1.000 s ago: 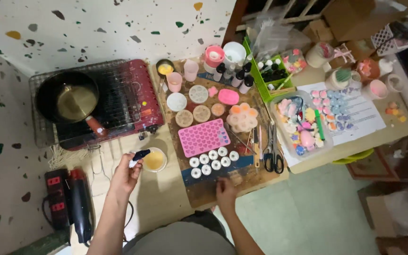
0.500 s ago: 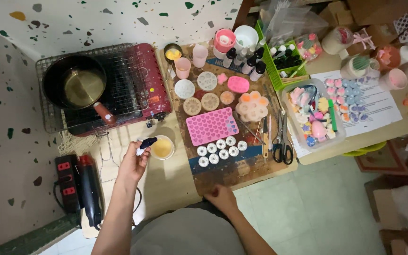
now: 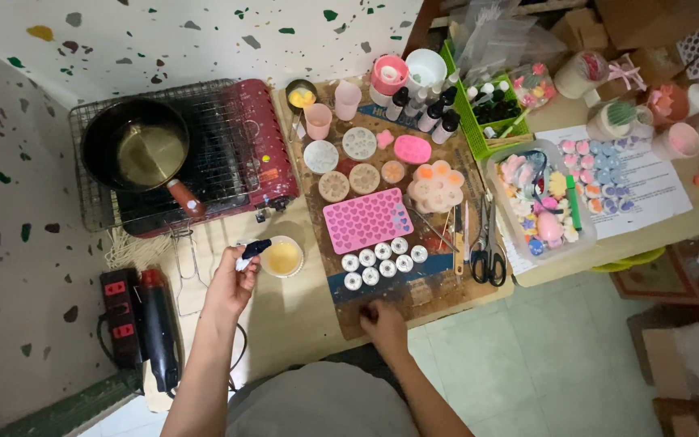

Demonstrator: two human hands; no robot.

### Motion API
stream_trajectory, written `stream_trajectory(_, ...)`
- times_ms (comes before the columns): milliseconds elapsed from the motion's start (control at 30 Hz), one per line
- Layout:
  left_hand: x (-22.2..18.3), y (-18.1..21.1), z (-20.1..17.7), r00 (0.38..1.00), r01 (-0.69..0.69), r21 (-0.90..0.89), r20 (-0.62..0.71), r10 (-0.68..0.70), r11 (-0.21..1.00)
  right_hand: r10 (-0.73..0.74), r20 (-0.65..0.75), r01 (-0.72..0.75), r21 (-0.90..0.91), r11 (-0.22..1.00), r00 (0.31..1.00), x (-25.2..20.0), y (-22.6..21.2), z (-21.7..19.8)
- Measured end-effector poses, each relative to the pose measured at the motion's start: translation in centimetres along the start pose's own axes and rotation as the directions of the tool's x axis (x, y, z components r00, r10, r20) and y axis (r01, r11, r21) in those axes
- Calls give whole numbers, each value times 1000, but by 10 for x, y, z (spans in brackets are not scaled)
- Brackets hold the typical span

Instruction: Mix color and fragrance into melted wax for candle making.

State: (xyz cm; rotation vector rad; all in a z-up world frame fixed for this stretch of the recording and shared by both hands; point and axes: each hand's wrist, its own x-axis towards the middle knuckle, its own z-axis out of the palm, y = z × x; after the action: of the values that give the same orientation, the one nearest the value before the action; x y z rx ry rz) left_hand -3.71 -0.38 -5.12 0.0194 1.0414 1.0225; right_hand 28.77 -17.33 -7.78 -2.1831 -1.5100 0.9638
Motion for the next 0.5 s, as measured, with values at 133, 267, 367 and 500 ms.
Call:
stream_trajectory(133,17,-2,-14,999,29,-21,26,-29,999,-29,-216,34,23,999,976,13,2,0)
stream_trajectory(267,21,-2,-20,998,57,-81,14,-56,995,-38,-423,103,131,986,905,19,15,-20)
stream_trajectory(367,24,2,-18,1000,20,-94,5,-20,995,28,-620,65,126,990,784,46,52,-55)
stream_trajectory(500,17,1,-20,1000,0,-61,-30,-2,998,-23,-705,-42,-75,996,709,98,90,-112)
